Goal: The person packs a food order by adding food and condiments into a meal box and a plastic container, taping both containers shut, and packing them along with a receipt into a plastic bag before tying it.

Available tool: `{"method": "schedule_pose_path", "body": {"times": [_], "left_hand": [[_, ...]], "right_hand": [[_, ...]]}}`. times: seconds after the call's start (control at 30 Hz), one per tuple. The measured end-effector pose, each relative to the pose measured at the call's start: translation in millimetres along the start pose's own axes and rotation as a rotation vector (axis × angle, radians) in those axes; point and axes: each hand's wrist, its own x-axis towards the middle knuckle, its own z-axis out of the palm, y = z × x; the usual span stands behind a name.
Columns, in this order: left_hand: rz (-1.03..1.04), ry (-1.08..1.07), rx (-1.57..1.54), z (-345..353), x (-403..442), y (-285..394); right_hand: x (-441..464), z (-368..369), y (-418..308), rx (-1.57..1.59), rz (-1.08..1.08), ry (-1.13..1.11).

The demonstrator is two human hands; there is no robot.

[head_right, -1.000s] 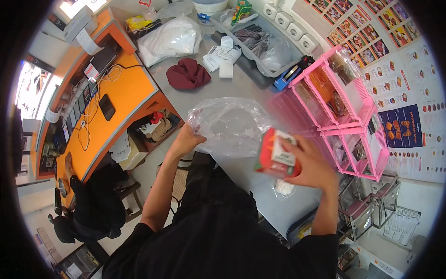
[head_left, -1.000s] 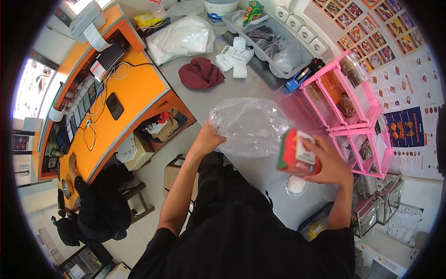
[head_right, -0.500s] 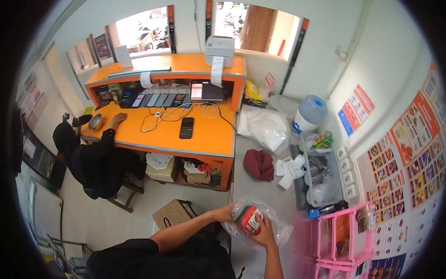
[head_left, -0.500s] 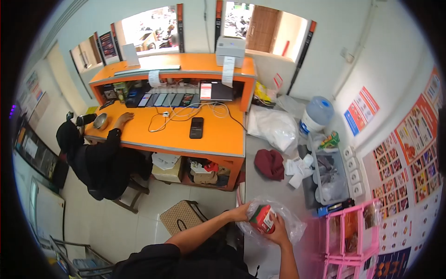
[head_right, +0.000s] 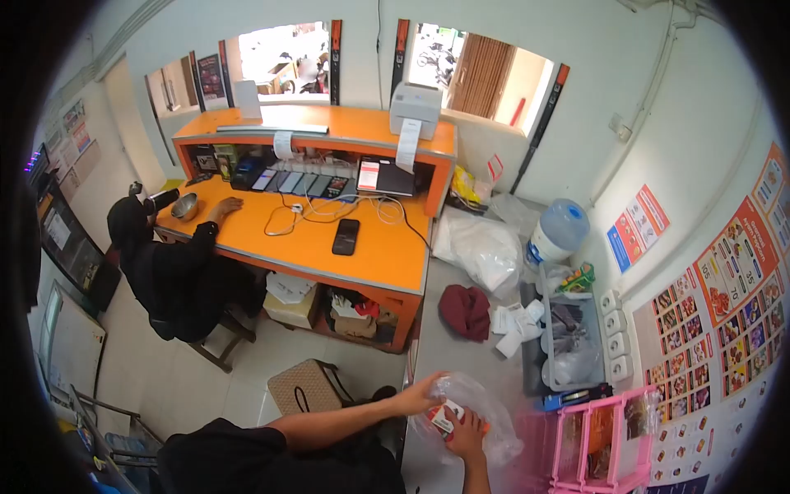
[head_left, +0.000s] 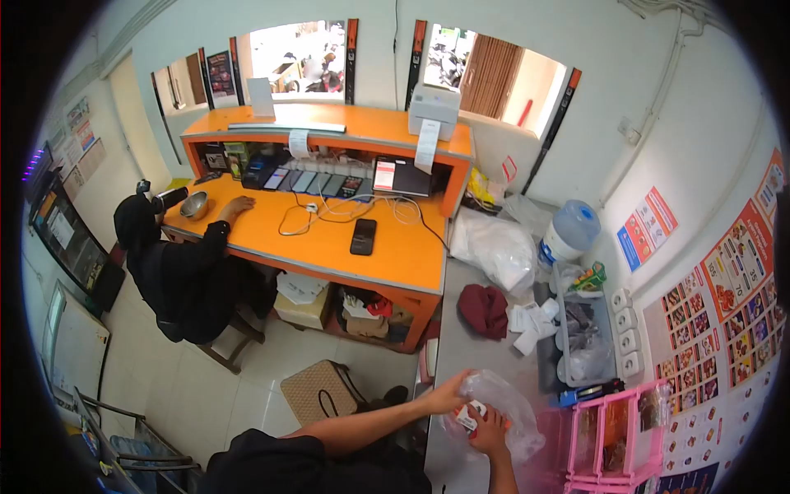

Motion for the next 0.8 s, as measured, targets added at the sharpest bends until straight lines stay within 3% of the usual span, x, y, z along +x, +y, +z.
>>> {"method": "schedule_pose_path", "body": {"times": [0.13,0.23,0.27,0.33,0.37,0.4,0.43,0.5,0.53,0.6,0.67,0.77,0.8], "left_hand": [[-0.063,-0.060,0.020,-4.4,-4.0,32.4],[-0.085,-0.017,0.179,3.1,-5.2,-0.3],[-0.137,-0.038,-0.037,-2.5,-8.8,16.0],[-0.171,-0.049,0.238,-6.5,-3.4,-2.6],[-0.153,-0.042,0.157,-8.9,0.3,11.9],[-0.056,-0.009,0.353,-9.2,0.9,48.3],[-0.100,-0.149,0.238,-15.7,7.0,43.7],[-0.382,-0.103,0.041,-13.6,11.4,62.3],[-0.333,-0.126,-0.092,-10.3,11.8,60.6],[-0.332,-0.169,-0.233,-14.8,6.2,63.1],[-0.366,-0.227,-0.257,-13.4,9.6,72.0],[-0.374,-0.255,-0.256,-6.7,16.8,69.0],[-0.360,-0.242,-0.199,-1.1,17.0,75.0]], "right_hand": [[-0.9,-14.3,-1.0,0.096,0.106,-0.046],[-1.6,16.8,4.3,0.034,0.137,0.091],[-0.7,27.4,7.5,0.021,0.126,0.113],[-12.6,18.4,-1.1,0.052,0.162,0.118],[-21.8,9.5,-5.7,0.047,0.098,0.191],[-28.1,-26.9,-21.1,0.249,0.244,-0.064],[-56.1,-43.6,-35.8,0.508,0.357,-0.042],[-128.6,-90.5,-55.6,0.855,0.336,0.281],[-156.2,-95.4,-55.3,1.002,0.316,0.420],[-235.6,-81.6,-45.6,1.113,0.677,0.614],[-294.5,-63.6,-39.1,0.919,0.960,0.910],[-342.7,37.6,-38.7,0.769,1.258,0.634],[-336.2,54.9,-45.3,0.943,1.400,0.608]]}}
